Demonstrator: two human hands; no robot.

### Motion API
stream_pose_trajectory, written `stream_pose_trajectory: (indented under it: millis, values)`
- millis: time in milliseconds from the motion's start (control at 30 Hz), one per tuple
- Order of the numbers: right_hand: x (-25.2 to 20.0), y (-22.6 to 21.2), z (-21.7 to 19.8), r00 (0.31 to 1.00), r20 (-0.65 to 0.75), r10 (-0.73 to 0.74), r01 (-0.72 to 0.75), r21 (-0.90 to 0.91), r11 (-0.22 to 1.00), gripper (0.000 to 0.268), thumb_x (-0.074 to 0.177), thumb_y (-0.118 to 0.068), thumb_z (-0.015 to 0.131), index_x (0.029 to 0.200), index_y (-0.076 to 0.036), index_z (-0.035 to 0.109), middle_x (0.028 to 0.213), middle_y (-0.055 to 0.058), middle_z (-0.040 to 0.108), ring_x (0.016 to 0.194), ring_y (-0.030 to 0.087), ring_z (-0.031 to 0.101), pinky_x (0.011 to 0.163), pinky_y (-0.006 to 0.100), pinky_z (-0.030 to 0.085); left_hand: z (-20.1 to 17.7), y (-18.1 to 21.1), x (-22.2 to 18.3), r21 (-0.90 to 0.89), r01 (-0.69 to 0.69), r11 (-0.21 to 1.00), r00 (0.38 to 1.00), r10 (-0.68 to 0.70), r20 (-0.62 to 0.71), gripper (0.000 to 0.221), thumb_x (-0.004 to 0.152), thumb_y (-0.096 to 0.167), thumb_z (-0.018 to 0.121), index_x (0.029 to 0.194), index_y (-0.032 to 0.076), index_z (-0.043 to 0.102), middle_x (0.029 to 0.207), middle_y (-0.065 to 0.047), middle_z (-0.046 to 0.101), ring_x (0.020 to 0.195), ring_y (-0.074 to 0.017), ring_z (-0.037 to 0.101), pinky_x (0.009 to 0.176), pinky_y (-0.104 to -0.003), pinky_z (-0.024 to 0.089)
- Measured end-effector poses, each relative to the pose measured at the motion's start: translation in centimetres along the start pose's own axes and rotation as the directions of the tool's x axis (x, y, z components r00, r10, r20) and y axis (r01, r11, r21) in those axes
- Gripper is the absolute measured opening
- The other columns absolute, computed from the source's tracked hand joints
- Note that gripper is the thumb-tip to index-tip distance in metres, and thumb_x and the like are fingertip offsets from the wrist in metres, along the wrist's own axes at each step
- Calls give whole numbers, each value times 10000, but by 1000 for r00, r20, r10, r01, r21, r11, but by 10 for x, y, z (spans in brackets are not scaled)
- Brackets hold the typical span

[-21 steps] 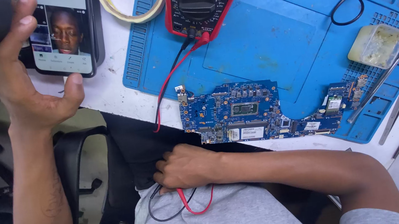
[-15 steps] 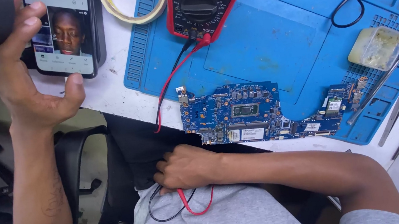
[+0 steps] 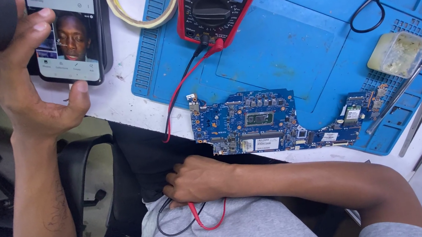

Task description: Testing a laptop motherboard using a digital multimeter and probes to diagnose faults.

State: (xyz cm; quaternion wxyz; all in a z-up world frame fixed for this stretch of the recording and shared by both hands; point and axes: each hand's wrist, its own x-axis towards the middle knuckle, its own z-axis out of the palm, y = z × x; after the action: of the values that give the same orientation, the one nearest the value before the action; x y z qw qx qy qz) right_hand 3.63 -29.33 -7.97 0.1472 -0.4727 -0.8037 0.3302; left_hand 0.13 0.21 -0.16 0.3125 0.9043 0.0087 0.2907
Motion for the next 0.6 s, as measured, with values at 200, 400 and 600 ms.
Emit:
stream_pose_trajectory:
  millis: [200, 400, 600]
  values:
    - [0, 0, 1, 1000, 22, 4, -4, 7, 1000, 450, 1057, -517, 456, 994, -127, 672, 908, 87, 717, 728, 311, 687, 509, 451, 500, 0, 2, 1, 6, -7, 1000, 1000, 7, 15, 527, 1055, 188, 589, 1411, -177, 454, 1396, -419, 559, 1469, -586, 428, 1255, -650, 398]
    - [1, 1, -1, 999, 37, 5, -6, 22, 1000, 460, 1055, -522, 450, 1003, -123, 673, 926, 94, 724, 753, 319, 696, 518, 458, 510, -2, 1, -4, -40, 20, 999, 1000, -19, 11, 475, 1013, 167, 614, 1323, -182, 523, 1213, -367, 660, 1442, -507, 505, 1262, -612, 395]
    - [0, 1, -3, 1000, 26, -1, 0, 28, 1000, 457, 1064, -504, 442, 995, -116, 673, 908, 100, 722, 713, 309, 684, 500, 452, 498, -2, -9, -11, -7, -39, 999, 999, 39, -33, 434, 990, 173, 628, 1209, -201, 599, 1218, -397, 611, 1220, -550, 623, 1081, -589, 484]
